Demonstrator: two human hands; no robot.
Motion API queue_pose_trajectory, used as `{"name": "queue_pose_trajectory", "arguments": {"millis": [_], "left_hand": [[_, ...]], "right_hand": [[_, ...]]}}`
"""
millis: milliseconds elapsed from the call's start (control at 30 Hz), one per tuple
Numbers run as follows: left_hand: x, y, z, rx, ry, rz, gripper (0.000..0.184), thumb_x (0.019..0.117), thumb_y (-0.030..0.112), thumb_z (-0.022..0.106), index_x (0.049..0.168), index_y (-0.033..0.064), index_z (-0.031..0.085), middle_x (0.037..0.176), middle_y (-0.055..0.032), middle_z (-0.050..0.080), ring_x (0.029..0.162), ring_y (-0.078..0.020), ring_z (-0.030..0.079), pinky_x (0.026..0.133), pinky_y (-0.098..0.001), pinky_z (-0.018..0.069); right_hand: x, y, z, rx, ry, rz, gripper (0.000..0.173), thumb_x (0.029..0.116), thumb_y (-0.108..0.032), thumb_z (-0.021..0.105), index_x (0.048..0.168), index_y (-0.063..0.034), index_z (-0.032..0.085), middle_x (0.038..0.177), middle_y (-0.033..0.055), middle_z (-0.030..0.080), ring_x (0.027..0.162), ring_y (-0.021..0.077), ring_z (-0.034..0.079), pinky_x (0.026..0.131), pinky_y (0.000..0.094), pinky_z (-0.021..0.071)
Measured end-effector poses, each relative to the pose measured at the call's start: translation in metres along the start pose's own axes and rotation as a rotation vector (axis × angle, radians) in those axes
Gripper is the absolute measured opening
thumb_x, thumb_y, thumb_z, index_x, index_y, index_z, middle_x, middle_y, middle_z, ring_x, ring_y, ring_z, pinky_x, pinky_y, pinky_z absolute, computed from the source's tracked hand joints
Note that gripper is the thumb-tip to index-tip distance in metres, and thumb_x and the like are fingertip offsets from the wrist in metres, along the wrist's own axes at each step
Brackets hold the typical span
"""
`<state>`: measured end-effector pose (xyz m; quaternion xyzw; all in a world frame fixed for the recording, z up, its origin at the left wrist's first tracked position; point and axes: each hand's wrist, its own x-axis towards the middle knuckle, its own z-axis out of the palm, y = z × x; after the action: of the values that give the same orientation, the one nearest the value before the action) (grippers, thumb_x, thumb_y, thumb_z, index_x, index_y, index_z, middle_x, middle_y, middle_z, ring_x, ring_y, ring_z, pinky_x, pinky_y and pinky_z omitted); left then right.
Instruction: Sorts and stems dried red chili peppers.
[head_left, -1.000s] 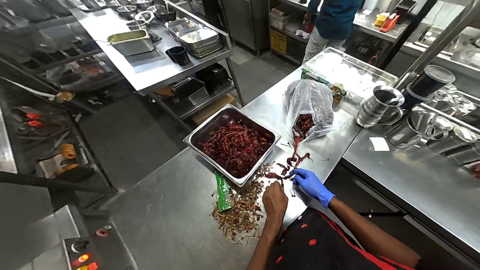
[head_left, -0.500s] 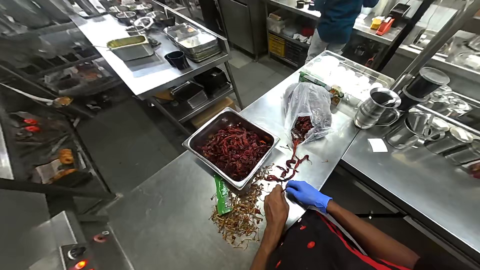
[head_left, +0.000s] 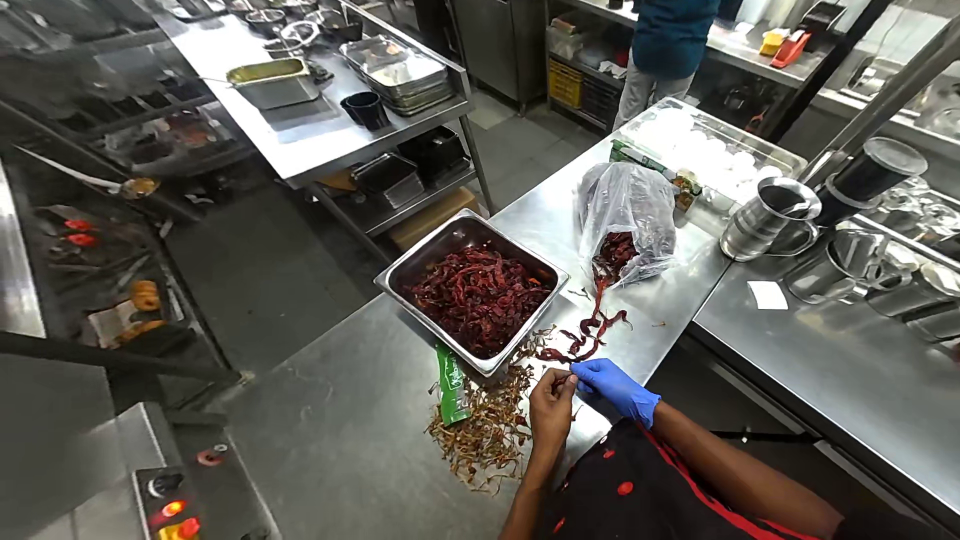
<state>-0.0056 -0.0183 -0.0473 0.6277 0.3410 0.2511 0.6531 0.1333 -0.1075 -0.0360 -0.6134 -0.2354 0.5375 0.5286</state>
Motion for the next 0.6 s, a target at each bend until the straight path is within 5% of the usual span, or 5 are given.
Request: {"name": "queue_pose_trajectory", "arguments": {"millis": [200, 300, 400, 500, 600], "left_hand": [[0.01, -0.003, -0.004, -0.816, 0.021, -0.361, 0.011, 0.101, 0.009, 0.055, 0.1, 0.0073, 0.066, 0.064, 0.0019, 0.048, 0.051, -0.0069, 0.044, 0.053, -0.0243, 0.0442], [0.024, 0.0, -0.026, -0.079, 0.118, -0.117, 0.015, 0.0983, 0.013, 0.068, 0.111, 0.0063, 0.069, 0.08, -0.0062, 0.064, 0.062, -0.0147, 0.056, 0.059, -0.0322, 0.0503], [0.043, 0.009, -0.041, 0.562, 0.087, -0.028, 0.054, 0.0858, 0.042, 0.083, 0.124, 0.0082, 0.065, 0.104, -0.0118, 0.073, 0.091, -0.0273, 0.072, 0.084, -0.0557, 0.0598], [0.061, 0.017, -0.032, 0.869, 0.063, -0.092, 0.055, 0.0888, 0.062, 0.07, 0.094, 0.0075, 0.075, 0.081, -0.0138, 0.071, 0.078, -0.0343, 0.07, 0.075, -0.0618, 0.0565], [0.071, 0.016, -0.017, 1.004, 0.051, -0.228, 0.059, 0.095, 0.06, 0.061, 0.086, 0.0031, 0.072, 0.087, -0.0205, 0.07, 0.088, -0.0409, 0.07, 0.076, -0.063, 0.055]], "right_hand": [[-0.007, 0.009, 0.011, 0.81, -0.134, -0.047, 0.041, 0.1091, -0.037, 0.044, 0.074, -0.0181, 0.051, 0.059, -0.0065, 0.039, 0.051, 0.007, 0.039, 0.053, 0.0226, 0.0387], [-0.008, -0.01, 0.0, 0.596, -0.018, -0.039, 0.042, 0.1106, -0.04, 0.037, 0.078, -0.0174, 0.051, 0.062, -0.0059, 0.041, 0.054, 0.0065, 0.041, 0.054, 0.0219, 0.0383], [-0.01, -0.017, -0.008, 0.444, 0.063, -0.024, 0.043, 0.1117, -0.042, 0.032, 0.086, -0.0148, 0.055, 0.068, -0.0037, 0.045, 0.059, 0.0076, 0.044, 0.056, 0.0224, 0.04], [-0.007, -0.011, -0.011, 0.415, 0.023, -0.021, 0.047, 0.1112, -0.047, 0.031, 0.086, -0.015, 0.055, 0.068, -0.0033, 0.044, 0.059, 0.0086, 0.043, 0.057, 0.0237, 0.0396], [-0.006, -0.007, -0.009, 0.368, 0.01, -0.026, 0.048, 0.11, -0.05, 0.034, 0.084, -0.0157, 0.055, 0.067, -0.0034, 0.044, 0.058, 0.0085, 0.043, 0.057, 0.0243, 0.0401]]}}
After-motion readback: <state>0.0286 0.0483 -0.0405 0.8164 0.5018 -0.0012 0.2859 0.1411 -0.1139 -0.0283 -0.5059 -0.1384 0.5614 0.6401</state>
